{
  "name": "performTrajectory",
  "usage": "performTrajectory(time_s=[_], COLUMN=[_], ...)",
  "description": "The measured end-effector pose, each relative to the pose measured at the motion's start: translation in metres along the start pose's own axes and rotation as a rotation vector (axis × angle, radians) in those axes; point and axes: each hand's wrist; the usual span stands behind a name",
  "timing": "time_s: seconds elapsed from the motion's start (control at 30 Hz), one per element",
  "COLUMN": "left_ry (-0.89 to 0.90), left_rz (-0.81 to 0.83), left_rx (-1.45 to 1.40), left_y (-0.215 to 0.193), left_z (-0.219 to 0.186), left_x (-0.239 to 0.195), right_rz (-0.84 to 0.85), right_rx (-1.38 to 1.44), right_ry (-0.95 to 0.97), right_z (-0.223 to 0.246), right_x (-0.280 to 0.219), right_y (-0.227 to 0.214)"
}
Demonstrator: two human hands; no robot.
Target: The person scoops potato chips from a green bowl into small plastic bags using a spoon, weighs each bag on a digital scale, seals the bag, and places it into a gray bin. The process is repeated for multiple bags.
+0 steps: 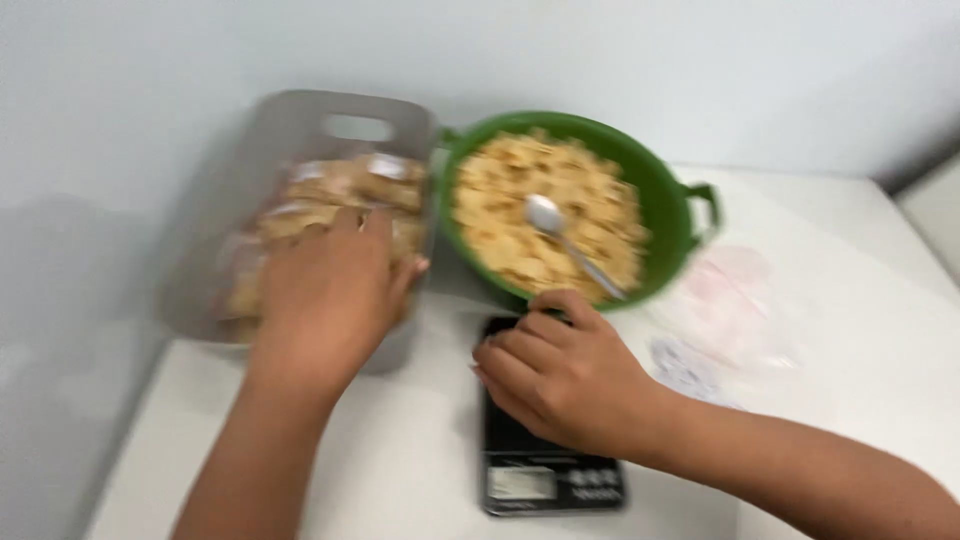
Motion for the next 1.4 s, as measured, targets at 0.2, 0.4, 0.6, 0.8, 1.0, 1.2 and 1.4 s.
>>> performTrajectory(time_s=[0.2, 0.4, 0.6, 0.8, 1.0, 1.2, 1.4], left_ry=[0.393, 0.769, 1.022, 0.943, 0.938, 0.923, 0.892], left_rz=[-0.410, -0.847, -0.782, -0.748, -0.732, -0.724, -0.740], left_rx=[0.330, 0.144, 0.061, -0.010, -0.061, -0.126, -0.183], left_y=[0.025, 0.051, 0.094, 0.102, 0.102, 0.103, 0.102], left_z=[-0.075, -0.124, -0.134, -0.133, -0.133, -0.133, -0.132], left_x=[-0.019, -0.007, -0.012, -0.010, -0.011, -0.010, -0.011], right_rz=[-0.128, 0.153, 0.368, 0.206, -0.011, -0.054, -0.232], right_rx=[-0.127, -0.131, -0.148, -0.160, -0.144, -0.116, -0.112], right_ry=[0.150, 0.735, 0.784, 0.748, 0.808, 0.794, 0.749], right_z=[-0.054, -0.106, -0.120, -0.125, -0.118, -0.112, -0.096], right_x=[-0.109, -0.193, -0.237, -0.256, -0.244, -0.215, -0.159], right_y=[-0.029, -0.023, -0.001, 0.012, -0.002, -0.026, -0.073])
Point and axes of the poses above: each hand's wrist, its own x-axis towards the middle knuckle, its own y-axis out of the palm, z = x × y, and after that the axes turned 15 degrees about y, right-handed
